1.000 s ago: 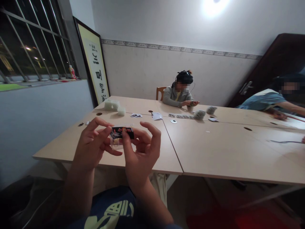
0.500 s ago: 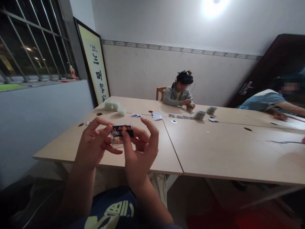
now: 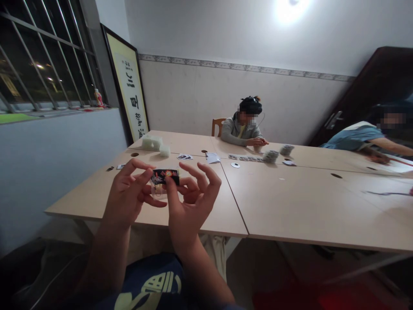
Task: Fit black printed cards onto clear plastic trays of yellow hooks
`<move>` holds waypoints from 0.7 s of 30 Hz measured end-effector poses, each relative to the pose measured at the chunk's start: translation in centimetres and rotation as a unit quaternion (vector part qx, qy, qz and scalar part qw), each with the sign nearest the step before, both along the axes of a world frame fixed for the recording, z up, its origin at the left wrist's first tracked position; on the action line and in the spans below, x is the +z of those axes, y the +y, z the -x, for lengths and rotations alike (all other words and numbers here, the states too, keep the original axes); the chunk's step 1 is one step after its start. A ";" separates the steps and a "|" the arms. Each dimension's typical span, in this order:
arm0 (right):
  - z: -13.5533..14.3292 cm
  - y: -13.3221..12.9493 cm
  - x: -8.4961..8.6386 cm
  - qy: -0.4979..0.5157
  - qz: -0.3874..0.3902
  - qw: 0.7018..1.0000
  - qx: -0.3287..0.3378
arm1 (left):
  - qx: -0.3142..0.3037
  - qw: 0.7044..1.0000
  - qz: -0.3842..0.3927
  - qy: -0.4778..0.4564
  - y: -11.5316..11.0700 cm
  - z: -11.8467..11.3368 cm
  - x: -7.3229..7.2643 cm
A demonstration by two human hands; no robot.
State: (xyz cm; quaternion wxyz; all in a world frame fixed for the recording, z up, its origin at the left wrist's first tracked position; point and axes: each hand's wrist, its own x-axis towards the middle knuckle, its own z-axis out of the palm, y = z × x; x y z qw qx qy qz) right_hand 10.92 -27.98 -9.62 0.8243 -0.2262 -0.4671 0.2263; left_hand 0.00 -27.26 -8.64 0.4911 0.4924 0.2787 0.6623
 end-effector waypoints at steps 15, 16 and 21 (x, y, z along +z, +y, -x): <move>-0.3 0.5 -0.4 0.018 0.050 0.998 0.040 | 0.016 1.000 -0.008 0.012 0.2 0.5 -0.3; -0.3 0.4 -0.4 0.014 0.049 0.998 0.038 | 0.016 1.000 -0.008 0.015 0.3 0.5 -0.3; -0.2 0.2 -0.5 -0.005 0.039 0.999 0.001 | 0.021 0.999 -0.018 0.022 0.4 0.5 -0.4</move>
